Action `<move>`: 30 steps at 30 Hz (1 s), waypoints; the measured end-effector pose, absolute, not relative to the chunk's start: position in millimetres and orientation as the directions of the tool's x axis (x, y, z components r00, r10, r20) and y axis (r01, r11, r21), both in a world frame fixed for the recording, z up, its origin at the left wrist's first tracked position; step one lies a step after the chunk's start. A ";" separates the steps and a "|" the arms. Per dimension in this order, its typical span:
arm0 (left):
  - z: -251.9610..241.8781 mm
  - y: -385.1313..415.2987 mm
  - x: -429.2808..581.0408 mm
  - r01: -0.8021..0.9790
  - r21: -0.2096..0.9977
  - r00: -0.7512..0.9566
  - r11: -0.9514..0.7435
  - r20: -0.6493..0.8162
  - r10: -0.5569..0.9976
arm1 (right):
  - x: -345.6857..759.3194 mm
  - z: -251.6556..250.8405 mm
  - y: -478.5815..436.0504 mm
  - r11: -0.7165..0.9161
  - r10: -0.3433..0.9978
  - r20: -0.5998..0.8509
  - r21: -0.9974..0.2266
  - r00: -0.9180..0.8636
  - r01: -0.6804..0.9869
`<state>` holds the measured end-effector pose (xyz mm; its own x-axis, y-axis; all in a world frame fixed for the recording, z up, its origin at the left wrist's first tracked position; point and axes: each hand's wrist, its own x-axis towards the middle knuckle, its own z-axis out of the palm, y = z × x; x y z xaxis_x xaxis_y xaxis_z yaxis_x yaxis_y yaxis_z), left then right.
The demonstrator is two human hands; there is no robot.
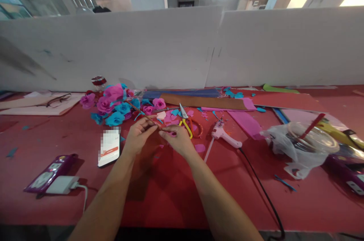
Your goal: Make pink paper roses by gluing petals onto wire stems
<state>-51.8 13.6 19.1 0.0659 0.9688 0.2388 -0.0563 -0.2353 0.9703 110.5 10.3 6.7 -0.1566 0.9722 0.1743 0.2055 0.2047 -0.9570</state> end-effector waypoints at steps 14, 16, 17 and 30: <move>38.5 0.0 -63.0 0.143 0.983 0.237 -0.119 0.083 0.968 | 121.3 5.5 21.3 0.167 0.985 0.157 -0.965 0.066 -0.201; 38.8 3.3 -69.9 0.148 0.983 0.230 -0.106 0.070 0.971 | 120.0 5.4 21.0 0.155 0.988 0.146 -0.954 0.054 -0.257; 39.0 5.8 -71.9 0.163 0.980 0.176 -0.111 0.081 0.981 | 119.1 5.7 20.4 0.146 0.989 0.140 -0.949 0.043 -0.279; 56.2 16.9 -30.9 -0.157 0.983 -0.064 -0.098 0.089 0.994 | 112.7 1.0 20.0 0.156 0.981 0.180 -0.956 -0.074 -0.247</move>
<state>-30.9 16.9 56.2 -0.0637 0.9940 0.0893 -0.1574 -0.0984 0.9826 112.7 20.0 1.0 -0.0740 0.9810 0.1796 -0.2465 0.1565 -0.9564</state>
